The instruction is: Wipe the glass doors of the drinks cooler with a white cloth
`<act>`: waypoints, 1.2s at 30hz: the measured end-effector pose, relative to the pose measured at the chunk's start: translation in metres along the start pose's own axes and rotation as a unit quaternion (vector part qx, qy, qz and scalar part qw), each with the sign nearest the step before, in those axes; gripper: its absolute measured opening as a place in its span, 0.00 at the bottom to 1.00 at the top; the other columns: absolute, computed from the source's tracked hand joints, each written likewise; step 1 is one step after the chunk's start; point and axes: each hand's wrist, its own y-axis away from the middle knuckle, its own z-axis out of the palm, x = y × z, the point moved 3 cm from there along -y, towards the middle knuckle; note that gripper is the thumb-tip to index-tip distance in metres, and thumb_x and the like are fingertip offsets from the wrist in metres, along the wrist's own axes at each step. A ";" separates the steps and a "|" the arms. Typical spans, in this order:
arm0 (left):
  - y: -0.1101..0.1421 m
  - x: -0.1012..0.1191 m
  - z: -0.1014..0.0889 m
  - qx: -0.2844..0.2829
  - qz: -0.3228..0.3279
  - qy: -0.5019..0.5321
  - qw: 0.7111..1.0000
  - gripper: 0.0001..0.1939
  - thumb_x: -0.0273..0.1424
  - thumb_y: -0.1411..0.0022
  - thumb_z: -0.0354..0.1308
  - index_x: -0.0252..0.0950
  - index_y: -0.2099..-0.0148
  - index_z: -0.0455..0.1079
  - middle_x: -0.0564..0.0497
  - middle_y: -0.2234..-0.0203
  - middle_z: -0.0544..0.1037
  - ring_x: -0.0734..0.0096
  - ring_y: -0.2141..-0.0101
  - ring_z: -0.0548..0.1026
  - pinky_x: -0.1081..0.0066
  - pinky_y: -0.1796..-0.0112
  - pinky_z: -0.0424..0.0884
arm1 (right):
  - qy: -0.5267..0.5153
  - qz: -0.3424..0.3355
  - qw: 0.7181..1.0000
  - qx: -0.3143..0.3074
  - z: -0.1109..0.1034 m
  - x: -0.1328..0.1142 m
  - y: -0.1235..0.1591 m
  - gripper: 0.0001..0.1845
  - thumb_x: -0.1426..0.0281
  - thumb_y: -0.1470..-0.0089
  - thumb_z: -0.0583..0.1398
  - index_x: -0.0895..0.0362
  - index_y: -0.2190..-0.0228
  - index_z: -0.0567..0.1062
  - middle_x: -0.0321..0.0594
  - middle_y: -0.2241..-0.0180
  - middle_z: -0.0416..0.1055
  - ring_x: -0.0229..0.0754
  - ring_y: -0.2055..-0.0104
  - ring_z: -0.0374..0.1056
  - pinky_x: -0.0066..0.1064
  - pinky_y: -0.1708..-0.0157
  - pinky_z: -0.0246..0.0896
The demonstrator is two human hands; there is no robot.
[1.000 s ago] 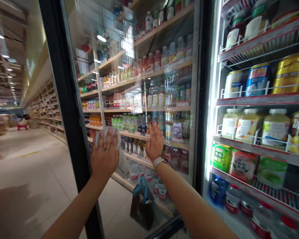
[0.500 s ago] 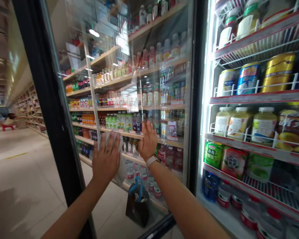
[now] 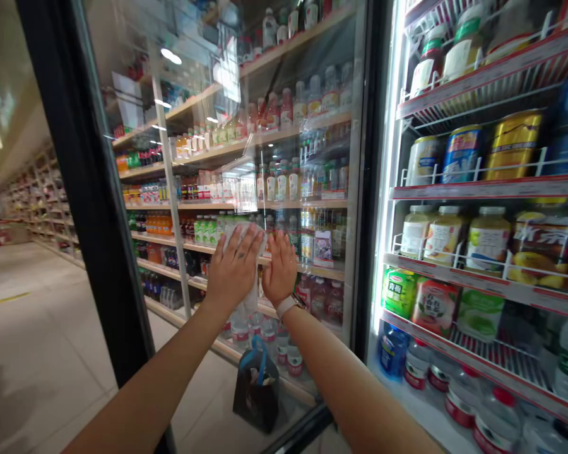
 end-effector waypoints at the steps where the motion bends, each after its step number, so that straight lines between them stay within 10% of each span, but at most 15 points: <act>1: 0.000 0.000 0.000 0.000 -0.001 0.001 1.000 0.33 0.28 0.33 0.48 0.45 0.29 0.46 0.49 0.34 0.58 0.62 0.32 0.48 0.54 0.33 0.46 | 0.000 -0.002 1.000 -0.002 0.000 0.000 0.000 0.39 0.76 0.48 0.47 0.59 0.34 0.53 0.47 0.32 0.51 0.45 0.28 0.38 0.48 0.32 0.41; 8: 0.000 -0.004 0.000 -0.002 0.003 0.019 1.000 0.34 0.26 0.34 0.48 0.44 0.28 0.45 0.49 0.33 0.57 0.61 0.32 0.50 0.53 0.34 0.47 | -0.034 -0.099 0.990 -0.096 -0.021 0.026 0.001 0.36 0.75 0.44 0.48 0.57 0.34 0.52 0.46 0.31 0.48 0.43 0.28 0.40 0.47 0.32 0.42; 16: 0.001 -0.005 0.005 0.029 0.014 0.005 0.999 0.36 0.27 0.34 0.50 0.46 0.28 0.42 0.50 0.33 0.57 0.62 0.32 0.49 0.54 0.33 0.46 | 0.032 0.008 0.999 -0.041 -0.025 0.097 0.015 0.33 0.71 0.36 0.43 0.56 0.32 0.43 0.49 0.30 0.46 0.46 0.28 0.39 0.56 0.32 0.37; 24: -0.002 -0.002 0.015 0.025 0.006 0.006 1.000 0.37 0.26 0.35 0.50 0.46 0.28 0.40 0.50 0.33 0.55 0.58 0.31 0.46 0.49 0.33 0.47 | 0.051 0.026 0.998 -0.019 -0.012 0.095 0.020 0.36 0.71 0.39 0.44 0.59 0.32 0.44 0.49 0.31 0.48 0.47 0.28 0.40 0.51 0.33 0.39; 36: -0.010 0.067 0.077 -0.026 0.051 0.000 0.998 0.28 0.27 0.32 0.47 0.38 0.30 0.52 0.47 0.34 0.59 0.57 0.33 0.53 0.52 0.35 0.52 | 0.031 0.029 0.999 -0.006 -0.009 0.097 0.021 0.34 0.70 0.38 0.44 0.57 0.32 0.46 0.50 0.32 0.49 0.48 0.29 0.43 0.51 0.33 0.40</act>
